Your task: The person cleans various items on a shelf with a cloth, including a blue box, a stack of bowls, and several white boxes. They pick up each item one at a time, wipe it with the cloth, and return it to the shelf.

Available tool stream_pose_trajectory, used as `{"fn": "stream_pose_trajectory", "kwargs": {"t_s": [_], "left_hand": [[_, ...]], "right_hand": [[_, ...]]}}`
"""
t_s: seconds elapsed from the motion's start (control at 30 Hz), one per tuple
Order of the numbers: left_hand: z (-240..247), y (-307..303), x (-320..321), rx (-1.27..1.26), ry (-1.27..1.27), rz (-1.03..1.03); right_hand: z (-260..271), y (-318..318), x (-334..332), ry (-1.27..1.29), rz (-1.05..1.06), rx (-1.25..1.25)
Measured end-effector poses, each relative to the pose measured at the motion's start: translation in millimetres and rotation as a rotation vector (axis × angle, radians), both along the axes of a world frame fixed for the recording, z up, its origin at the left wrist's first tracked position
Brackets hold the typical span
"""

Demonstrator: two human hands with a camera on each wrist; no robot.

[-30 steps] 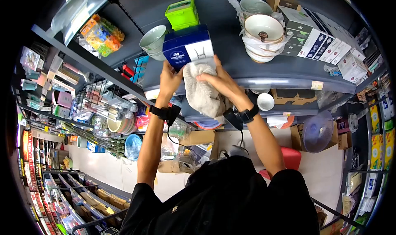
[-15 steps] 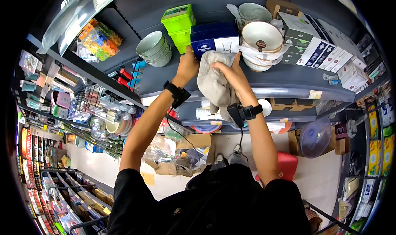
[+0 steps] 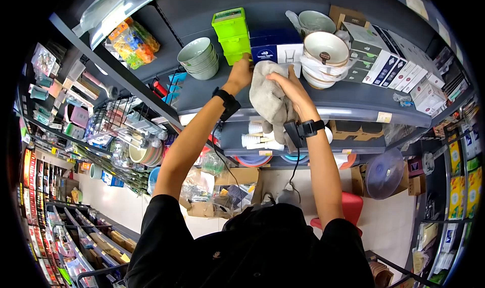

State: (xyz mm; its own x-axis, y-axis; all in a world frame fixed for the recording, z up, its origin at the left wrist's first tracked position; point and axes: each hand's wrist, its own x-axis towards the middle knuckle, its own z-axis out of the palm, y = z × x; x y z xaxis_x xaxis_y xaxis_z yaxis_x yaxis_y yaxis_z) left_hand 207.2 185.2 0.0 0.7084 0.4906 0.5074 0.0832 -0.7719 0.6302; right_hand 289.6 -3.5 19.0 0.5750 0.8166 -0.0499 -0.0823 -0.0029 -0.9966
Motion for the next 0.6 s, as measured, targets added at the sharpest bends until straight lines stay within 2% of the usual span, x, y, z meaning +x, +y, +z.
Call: {"fn": "stream_pose_trajectory", "kwargs": {"t_s": [0.1,0.17,0.3,0.4,0.43,0.47,0.53,0.6], "left_hand": [[-1,1,8,0.010,0.116,0.071],[2,3,8,-0.064,0.026,-0.017],[-1,16,11,-0.051,-0.013,-0.095],[-2,25,19,0.083,0.095,0.038],[-4,31,22,0.203,0.149,0.069],[-8,35,26,0.201,0.144,0.061],[-1,30,23,0.175,0.280,0.200],[3,31,29,0.207,0.279,0.253]], "right_hand": [[7,2,-3,0.006,0.008,-0.041],[0,9,6,-0.018,0.003,-0.066],[10,16,9,-0.013,0.058,-0.052],[17,20,10,0.036,0.050,-0.065],[16,23,15,0.013,0.042,-0.097],[19,27,22,0.010,0.034,-0.099],[21,33,30,0.049,0.136,-0.111],[26,41,33,0.058,0.092,-0.112]]}}
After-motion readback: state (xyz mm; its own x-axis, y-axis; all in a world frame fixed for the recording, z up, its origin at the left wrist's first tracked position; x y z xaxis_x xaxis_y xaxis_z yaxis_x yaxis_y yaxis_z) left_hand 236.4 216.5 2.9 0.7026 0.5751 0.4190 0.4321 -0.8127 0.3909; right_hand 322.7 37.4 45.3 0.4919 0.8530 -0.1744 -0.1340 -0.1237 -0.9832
